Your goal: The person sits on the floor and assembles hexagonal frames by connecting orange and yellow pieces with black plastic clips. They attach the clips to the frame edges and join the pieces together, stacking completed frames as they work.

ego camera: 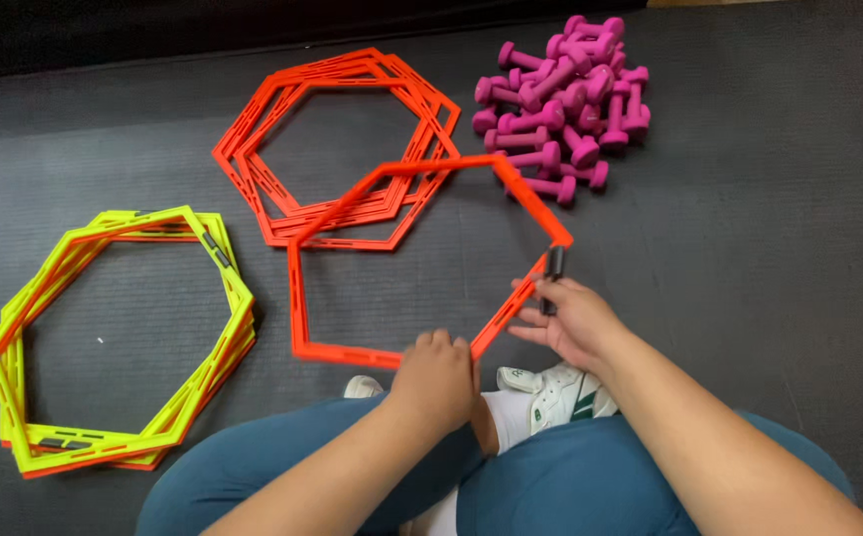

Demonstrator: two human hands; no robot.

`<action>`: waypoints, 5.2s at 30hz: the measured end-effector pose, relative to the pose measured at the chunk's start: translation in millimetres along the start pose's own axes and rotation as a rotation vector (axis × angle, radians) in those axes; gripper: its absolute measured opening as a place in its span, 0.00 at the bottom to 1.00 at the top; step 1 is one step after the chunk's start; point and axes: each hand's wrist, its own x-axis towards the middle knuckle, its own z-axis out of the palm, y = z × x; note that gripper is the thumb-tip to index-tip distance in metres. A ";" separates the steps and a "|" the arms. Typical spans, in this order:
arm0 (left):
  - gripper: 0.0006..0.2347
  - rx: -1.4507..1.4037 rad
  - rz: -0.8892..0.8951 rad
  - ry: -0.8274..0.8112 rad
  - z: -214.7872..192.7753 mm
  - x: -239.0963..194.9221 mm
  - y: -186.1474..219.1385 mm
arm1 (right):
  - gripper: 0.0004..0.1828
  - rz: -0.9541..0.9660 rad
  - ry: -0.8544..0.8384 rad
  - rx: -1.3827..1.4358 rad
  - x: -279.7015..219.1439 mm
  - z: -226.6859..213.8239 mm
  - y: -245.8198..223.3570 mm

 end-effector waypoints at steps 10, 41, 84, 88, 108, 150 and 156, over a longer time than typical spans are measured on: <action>0.19 -0.240 -0.076 -0.045 -9.4 12.7 -0.6 | 0.25 -0.015 0.072 -0.079 35.3 -7.2 8.5; 0.21 -0.913 -0.295 -0.288 -56.6 21.4 9.8 | 0.22 -0.557 0.094 -0.887 39.6 -34.1 6.4; 0.24 -0.970 -0.391 -0.370 -41.5 39.8 24.3 | 0.54 -0.278 0.033 -0.304 43.8 -9.1 12.4; 0.17 -1.367 -0.466 -0.321 -0.5 48.6 20.7 | 0.42 -0.224 0.028 -0.273 45.8 -11.6 24.0; 0.21 -1.653 -0.556 -0.365 9.4 44.6 30.4 | 0.32 -0.289 0.689 -0.844 97.9 -9.9 48.9; 0.14 -1.154 -0.214 -0.538 -16.7 48.0 16.3 | 0.34 -0.089 0.468 -0.236 54.5 10.8 62.5; 0.11 -1.293 -0.256 -0.553 -19.8 47.5 17.9 | 0.33 -0.171 0.554 -0.361 61.0 9.6 55.8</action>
